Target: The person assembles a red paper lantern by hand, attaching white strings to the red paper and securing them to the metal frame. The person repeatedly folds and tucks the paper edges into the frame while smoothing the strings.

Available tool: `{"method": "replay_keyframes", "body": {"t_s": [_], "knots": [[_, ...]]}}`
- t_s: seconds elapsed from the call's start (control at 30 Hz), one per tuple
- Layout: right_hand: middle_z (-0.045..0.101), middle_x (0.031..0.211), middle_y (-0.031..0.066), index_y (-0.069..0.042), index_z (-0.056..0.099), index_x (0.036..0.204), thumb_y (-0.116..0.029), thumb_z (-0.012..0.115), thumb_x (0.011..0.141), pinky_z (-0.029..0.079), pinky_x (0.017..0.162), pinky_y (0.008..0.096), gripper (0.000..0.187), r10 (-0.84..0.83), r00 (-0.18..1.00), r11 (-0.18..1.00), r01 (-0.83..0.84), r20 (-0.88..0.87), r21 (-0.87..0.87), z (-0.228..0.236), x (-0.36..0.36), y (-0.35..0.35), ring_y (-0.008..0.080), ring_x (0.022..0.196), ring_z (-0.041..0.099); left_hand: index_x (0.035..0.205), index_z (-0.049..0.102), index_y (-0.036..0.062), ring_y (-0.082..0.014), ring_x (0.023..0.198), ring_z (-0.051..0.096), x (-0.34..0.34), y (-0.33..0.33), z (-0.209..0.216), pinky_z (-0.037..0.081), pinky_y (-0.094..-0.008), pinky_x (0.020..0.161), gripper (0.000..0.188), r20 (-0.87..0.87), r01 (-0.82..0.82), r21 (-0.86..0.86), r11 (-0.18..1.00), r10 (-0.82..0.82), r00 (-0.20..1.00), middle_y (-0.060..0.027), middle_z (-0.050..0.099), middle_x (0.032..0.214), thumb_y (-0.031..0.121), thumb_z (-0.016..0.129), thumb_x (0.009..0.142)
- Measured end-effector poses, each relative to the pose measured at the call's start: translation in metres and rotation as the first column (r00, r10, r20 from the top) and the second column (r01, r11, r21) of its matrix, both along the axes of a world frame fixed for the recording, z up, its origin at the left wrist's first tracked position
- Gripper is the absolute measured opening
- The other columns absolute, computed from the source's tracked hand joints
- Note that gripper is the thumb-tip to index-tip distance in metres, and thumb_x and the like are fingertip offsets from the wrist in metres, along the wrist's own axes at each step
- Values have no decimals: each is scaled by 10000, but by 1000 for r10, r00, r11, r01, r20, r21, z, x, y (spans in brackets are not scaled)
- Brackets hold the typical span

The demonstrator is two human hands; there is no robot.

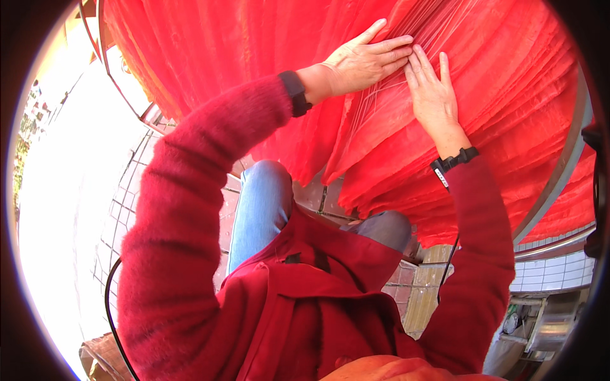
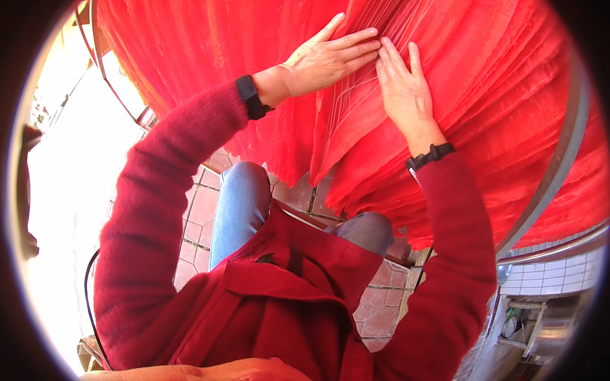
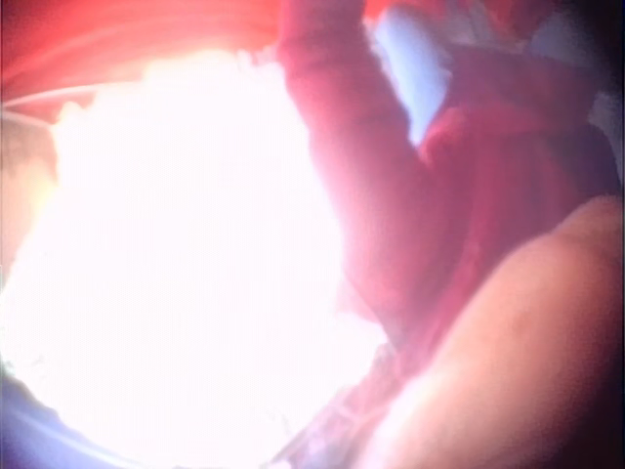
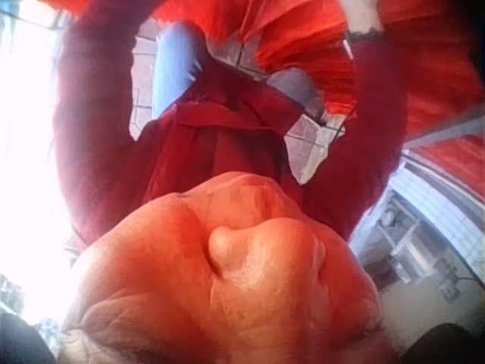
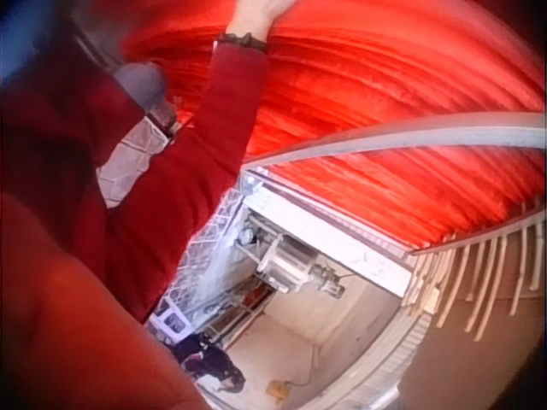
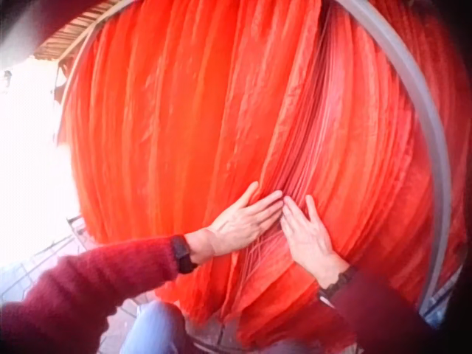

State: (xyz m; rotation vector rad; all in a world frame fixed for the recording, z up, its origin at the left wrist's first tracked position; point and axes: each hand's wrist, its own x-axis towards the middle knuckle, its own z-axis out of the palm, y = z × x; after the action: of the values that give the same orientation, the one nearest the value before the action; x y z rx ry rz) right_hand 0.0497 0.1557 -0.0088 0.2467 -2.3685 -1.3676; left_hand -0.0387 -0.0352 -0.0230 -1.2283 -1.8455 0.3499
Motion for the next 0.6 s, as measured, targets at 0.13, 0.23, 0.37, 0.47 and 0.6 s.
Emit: {"method": "replay_keyframes", "body": {"t_s": [0.13,0.23,0.37,0.47,0.6], "knots": [[366,1578,74,-113,486,1452,-324,540,947,81,1221,573,550,26,998,997,-22,54,-67,-16,0,-7,235,1519,183,1441,511,195,-214,1535,142,4,1,-12,77,-603,1213,558,111,-89,-40,995,93,989,15,380,1575,261,579,891],[380,1568,90,-130,489,1454,-384,591,933,86,1214,588,588,37,996,982,-22,77,-186,-24,5,-6,262,1511,202,1437,519,195,-229,1537,130,2,-7,-22,72,-609,1210,562,159,-109,-33,993,113,981,10,382,1573,298,591,889],[374,1570,97,-128,491,1453,-416,621,913,83,1211,599,625,38,996,953,-11,84,-302,-25,8,6,285,1508,203,1432,528,201,-229,1537,127,-7,-13,-27,76,-605,1211,544,176,-128,2,992,126,976,5,378,1574,313,586,902],[378,1568,97,-136,500,1447,-430,634,904,93,1211,599,633,40,996,950,-13,78,-313,-25,9,11,286,1508,201,1439,520,213,-229,1538,121,-9,-13,-27,82,-606,1210,548,159,-136,6,991,134,978,6,356,1586,314,588,905],[373,1571,91,-133,497,1450,-429,639,905,99,1213,595,636,42,997,950,-21,62,-312,-27,9,13,283,1509,195,1443,517,216,-230,1538,121,-8,-13,-27,101,-601,1212,567,162,-143,-11,990,143,976,7,340,1595,291,601,887]]}}
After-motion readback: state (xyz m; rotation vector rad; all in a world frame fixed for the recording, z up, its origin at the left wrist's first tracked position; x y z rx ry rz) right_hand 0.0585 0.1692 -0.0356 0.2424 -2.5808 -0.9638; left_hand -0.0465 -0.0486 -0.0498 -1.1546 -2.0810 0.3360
